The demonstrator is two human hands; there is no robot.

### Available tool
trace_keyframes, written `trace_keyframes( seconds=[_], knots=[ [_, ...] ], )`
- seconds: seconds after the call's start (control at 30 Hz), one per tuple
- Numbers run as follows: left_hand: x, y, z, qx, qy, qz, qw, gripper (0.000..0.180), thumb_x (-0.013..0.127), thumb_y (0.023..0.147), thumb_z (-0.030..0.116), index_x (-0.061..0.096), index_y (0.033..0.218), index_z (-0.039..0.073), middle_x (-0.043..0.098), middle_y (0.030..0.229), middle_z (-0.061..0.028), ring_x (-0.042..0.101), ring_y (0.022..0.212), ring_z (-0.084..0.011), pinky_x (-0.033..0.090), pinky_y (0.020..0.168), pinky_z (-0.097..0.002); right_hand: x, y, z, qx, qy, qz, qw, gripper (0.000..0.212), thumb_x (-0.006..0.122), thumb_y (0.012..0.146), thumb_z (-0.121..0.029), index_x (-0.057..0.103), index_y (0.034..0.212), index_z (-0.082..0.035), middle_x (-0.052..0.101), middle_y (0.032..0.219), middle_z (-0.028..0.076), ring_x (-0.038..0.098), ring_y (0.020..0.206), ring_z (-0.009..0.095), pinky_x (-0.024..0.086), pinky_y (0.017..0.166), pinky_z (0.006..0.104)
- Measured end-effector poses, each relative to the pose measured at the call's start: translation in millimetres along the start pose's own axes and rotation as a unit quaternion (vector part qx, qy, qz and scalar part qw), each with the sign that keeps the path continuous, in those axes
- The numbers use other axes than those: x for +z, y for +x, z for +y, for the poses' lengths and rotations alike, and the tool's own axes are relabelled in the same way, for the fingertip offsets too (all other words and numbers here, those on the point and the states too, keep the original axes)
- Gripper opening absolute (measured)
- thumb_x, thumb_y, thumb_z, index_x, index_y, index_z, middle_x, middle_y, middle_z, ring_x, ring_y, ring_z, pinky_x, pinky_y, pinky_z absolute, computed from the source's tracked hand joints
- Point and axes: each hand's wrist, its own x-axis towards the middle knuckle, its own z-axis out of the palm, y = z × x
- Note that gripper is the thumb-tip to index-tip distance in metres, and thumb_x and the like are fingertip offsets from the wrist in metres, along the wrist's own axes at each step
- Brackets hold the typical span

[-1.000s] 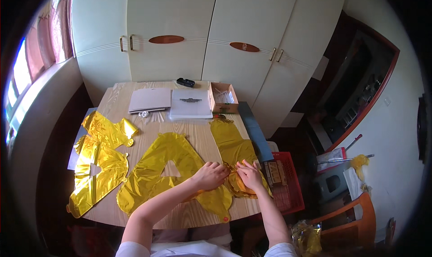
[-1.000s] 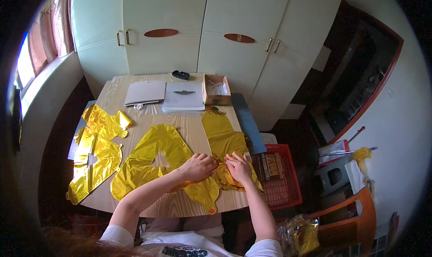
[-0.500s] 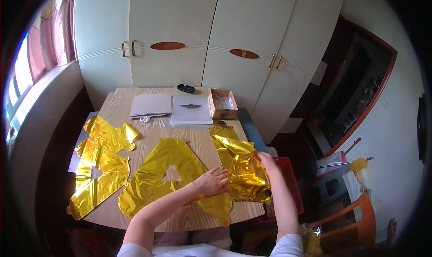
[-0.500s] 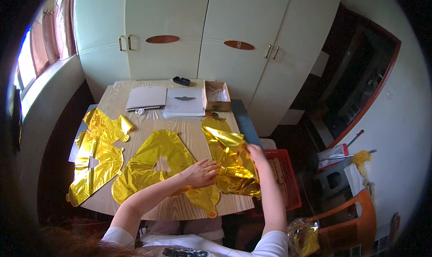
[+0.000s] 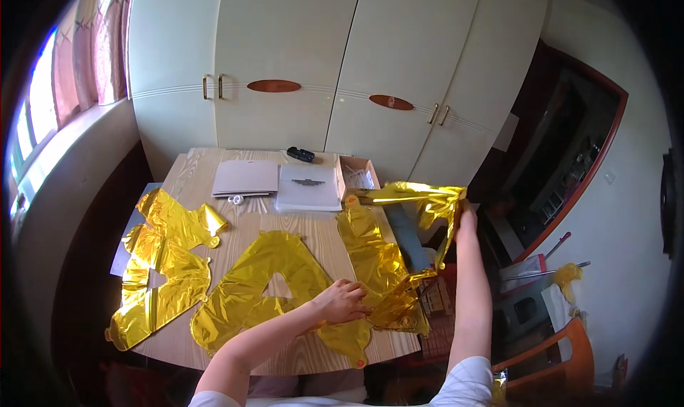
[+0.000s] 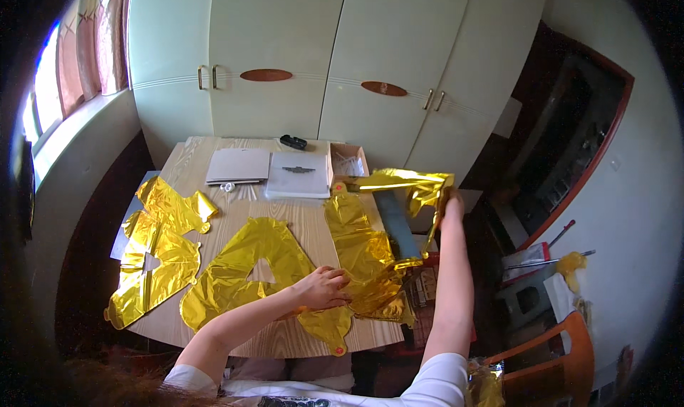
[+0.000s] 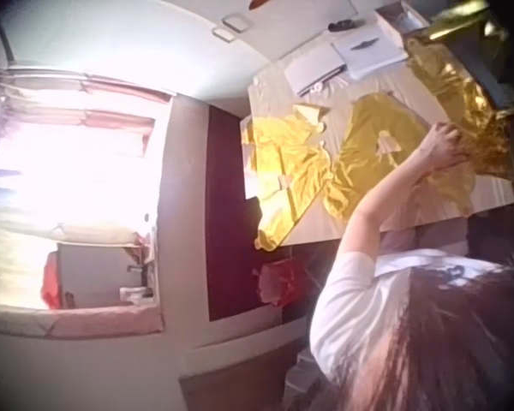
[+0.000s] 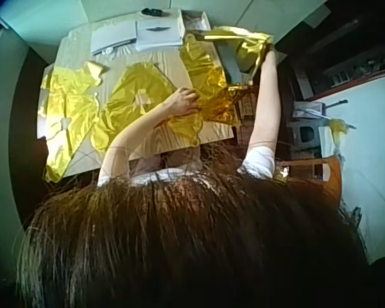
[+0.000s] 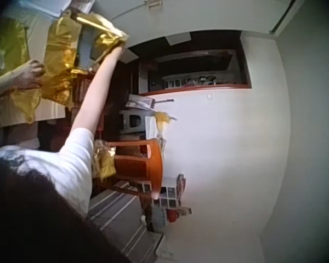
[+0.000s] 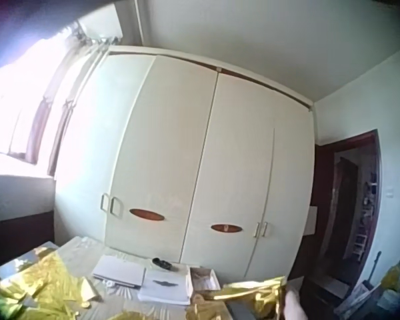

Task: Folding and organizing gold foil sheets on a table.

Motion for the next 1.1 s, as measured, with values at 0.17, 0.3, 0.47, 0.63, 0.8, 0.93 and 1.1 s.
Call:
trace_keyframes(
  seconds=[0.17, 0.3, 0.47, 0.63, 0.8, 0.93, 1.1],
  knots=[
    [-4.7, 3.3, 3.1, 0.006, 0.028, -0.013, 0.999, 0.038, 0.053, 0.092, 0.053, 0.066, 0.119, 0.030, 0.056, 0.119, -0.0080, 0.046, 0.124, -0.0286, 0.036, 0.102, -0.0480, 1.7, 4.0, -50.8, -0.069, 0.006, 0.008, 0.998, 0.040, 0.053, 0.099, -0.031, 0.058, 0.127, -0.002, 0.060, 0.122, 0.008, 0.058, 0.107, 0.020, 0.048, 0.092, 0.0340],
    [-30.6, 7.4, 15.9, -0.020, 0.034, -0.073, 0.997, 0.045, 0.054, 0.090, 0.057, 0.061, 0.126, 0.032, 0.056, 0.121, -0.0077, 0.048, 0.123, -0.0279, 0.036, 0.101, -0.0501, 24.0, -36.4, -61.4, -0.128, -0.066, -0.051, 0.988, 0.041, 0.054, 0.099, -0.030, 0.057, 0.128, -0.001, 0.062, 0.118, 0.009, 0.059, 0.104, 0.019, 0.048, 0.090, 0.0328],
    [-14.3, -4.3, 13.4, -0.076, -0.044, 0.005, 0.996, 0.052, 0.049, 0.094, 0.055, 0.056, 0.134, 0.023, 0.054, 0.131, -0.0090, 0.049, 0.124, -0.0293, 0.037, 0.102, -0.0485, 59.9, -93.0, -42.7, -0.245, -0.280, -0.166, 0.913, 0.031, 0.051, 0.100, -0.023, 0.064, 0.110, 0.004, 0.069, 0.099, 0.007, 0.060, 0.094, 0.011, 0.046, 0.084, 0.0278],
    [-43.6, -64.9, -15.1, -0.376, -0.508, 0.099, 0.769, 0.066, 0.038, 0.099, 0.057, 0.054, 0.133, 0.004, 0.052, 0.136, -0.0178, 0.051, 0.124, -0.0330, 0.044, 0.100, -0.0465, 106.8, -247.8, -29.9, -0.291, -0.475, -0.348, 0.754, 0.017, 0.061, 0.094, -0.014, 0.067, 0.104, -0.002, 0.070, 0.091, 0.011, 0.066, 0.079, 0.017, 0.052, 0.073, 0.0287],
    [-60.0, -126.0, -45.5, -0.385, -0.775, 0.195, 0.461, 0.070, 0.034, 0.101, 0.055, 0.027, 0.148, 0.004, 0.046, 0.138, -0.0218, 0.056, 0.117, -0.0335, 0.047, 0.099, -0.0473, 115.5, -336.6, 30.9, -0.418, -0.497, -0.434, 0.624, 0.012, 0.066, 0.088, -0.017, 0.072, 0.095, -0.010, 0.072, 0.107, 0.005, 0.073, 0.081, 0.018, 0.060, 0.069, 0.0298],
    [-75.5, -139.4, -42.3, -0.424, -0.728, 0.281, 0.459, 0.059, 0.048, 0.101, 0.038, 0.029, 0.148, 0.006, 0.061, 0.121, -0.0173, 0.064, 0.098, -0.0225, 0.054, 0.079, -0.0376, 111.5, -387.6, 84.1, -0.456, -0.475, -0.425, 0.620, 0.013, 0.063, 0.090, -0.020, 0.070, 0.091, -0.010, 0.073, 0.102, 0.006, 0.072, 0.074, 0.019, 0.057, 0.060, 0.0326],
    [-66.1, -154.6, -50.9, -0.534, -0.565, 0.310, 0.547, 0.078, 0.071, 0.083, 0.006, 0.029, 0.148, 0.009, 0.067, 0.091, -0.0088, 0.059, 0.068, -0.0093, 0.047, 0.055, -0.0228, 105.2, -427.8, 119.0, -0.398, -0.487, -0.442, 0.639, 0.018, 0.065, 0.088, -0.027, 0.070, 0.091, -0.010, 0.072, 0.101, 0.005, 0.071, 0.076, 0.021, 0.056, 0.064, 0.0336]
  ],
)
